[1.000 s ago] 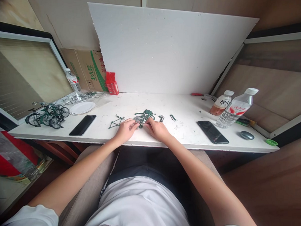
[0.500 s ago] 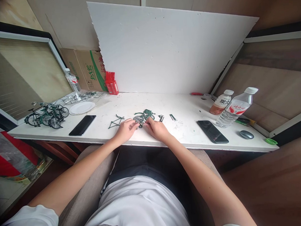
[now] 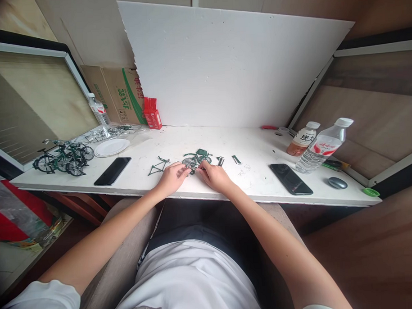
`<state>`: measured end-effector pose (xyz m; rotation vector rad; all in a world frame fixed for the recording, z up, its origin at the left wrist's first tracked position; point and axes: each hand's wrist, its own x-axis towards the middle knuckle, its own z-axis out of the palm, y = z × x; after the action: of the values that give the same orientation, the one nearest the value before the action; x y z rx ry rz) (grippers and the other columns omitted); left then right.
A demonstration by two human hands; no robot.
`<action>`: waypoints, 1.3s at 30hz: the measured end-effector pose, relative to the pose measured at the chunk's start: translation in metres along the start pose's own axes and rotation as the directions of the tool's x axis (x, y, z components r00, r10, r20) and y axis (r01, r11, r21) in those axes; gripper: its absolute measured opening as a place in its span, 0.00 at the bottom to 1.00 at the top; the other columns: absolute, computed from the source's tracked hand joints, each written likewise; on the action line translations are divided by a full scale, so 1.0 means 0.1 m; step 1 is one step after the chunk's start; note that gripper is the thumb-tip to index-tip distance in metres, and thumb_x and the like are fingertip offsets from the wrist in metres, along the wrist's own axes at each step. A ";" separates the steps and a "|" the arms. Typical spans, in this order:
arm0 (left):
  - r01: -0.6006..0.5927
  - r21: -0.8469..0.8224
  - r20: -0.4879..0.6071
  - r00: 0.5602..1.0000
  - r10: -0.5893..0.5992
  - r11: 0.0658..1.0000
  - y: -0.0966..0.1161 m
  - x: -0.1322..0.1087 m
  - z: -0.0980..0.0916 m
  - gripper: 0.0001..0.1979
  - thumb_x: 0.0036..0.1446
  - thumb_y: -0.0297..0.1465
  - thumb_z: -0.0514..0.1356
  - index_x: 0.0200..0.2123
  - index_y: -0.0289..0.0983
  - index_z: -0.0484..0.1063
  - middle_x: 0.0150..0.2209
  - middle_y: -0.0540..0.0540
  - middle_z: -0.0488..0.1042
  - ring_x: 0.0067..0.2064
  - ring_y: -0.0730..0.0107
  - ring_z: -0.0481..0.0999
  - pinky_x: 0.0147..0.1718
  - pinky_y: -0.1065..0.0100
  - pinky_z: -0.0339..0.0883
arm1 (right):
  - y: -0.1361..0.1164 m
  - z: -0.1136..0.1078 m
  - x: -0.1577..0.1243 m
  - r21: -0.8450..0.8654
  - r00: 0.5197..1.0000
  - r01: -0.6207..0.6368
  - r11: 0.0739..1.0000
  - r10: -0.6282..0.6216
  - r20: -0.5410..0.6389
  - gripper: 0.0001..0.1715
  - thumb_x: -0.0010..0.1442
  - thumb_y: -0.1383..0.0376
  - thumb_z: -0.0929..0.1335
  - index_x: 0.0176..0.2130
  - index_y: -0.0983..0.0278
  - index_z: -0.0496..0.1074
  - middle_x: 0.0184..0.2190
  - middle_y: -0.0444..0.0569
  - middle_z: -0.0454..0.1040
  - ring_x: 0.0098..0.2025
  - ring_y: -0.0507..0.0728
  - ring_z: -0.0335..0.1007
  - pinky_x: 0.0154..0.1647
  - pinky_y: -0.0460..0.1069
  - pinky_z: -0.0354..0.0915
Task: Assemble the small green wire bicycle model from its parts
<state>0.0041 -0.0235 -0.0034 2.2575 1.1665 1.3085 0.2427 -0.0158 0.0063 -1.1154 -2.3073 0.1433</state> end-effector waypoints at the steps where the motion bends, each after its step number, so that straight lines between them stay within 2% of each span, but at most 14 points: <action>1: 0.001 0.003 0.002 1.000 -0.001 1.000 0.00 0.00 0.00 0.12 0.71 0.34 0.62 0.32 0.38 0.74 0.35 0.46 0.76 0.35 0.66 0.77 0.38 0.66 0.72 | 0.00 0.00 0.00 0.001 1.000 0.000 1.000 0.000 0.000 0.15 0.80 0.54 0.59 0.50 0.60 0.68 0.38 0.52 0.83 0.31 0.61 0.77 0.32 0.50 0.62; 10: 0.000 0.020 -0.005 1.000 0.000 1.000 0.03 0.00 0.00 0.12 0.71 0.33 0.63 0.32 0.38 0.74 0.34 0.46 0.75 0.34 0.66 0.76 0.36 0.66 0.71 | 0.01 0.00 0.00 0.003 1.000 0.004 1.000 -0.004 -0.005 0.15 0.80 0.54 0.60 0.50 0.60 0.69 0.38 0.52 0.84 0.32 0.61 0.78 0.33 0.50 0.64; 24: 0.002 0.039 0.013 1.000 -0.002 0.999 0.09 -0.01 -0.02 0.13 0.71 0.31 0.62 0.31 0.38 0.70 0.34 0.46 0.75 0.35 0.67 0.76 0.36 0.66 0.69 | 0.03 0.03 0.00 -0.041 1.000 0.007 0.999 -0.007 0.007 0.18 0.80 0.53 0.59 0.48 0.60 0.71 0.32 0.50 0.80 0.30 0.60 0.75 0.33 0.49 0.60; 39: 0.010 0.046 0.030 0.999 -0.011 0.999 0.07 -0.02 0.00 0.10 0.71 0.30 0.62 0.33 0.37 0.72 0.36 0.46 0.75 0.34 0.68 0.77 0.37 0.66 0.71 | 0.00 0.01 0.00 -0.038 0.999 -0.033 0.999 0.034 0.035 0.19 0.80 0.53 0.59 0.46 0.61 0.72 0.34 0.52 0.81 0.32 0.60 0.75 0.34 0.49 0.59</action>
<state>0.0067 -0.0291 -0.0006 2.2921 1.2079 1.2512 0.2419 -0.0153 0.0055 -1.1795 -2.3319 0.1347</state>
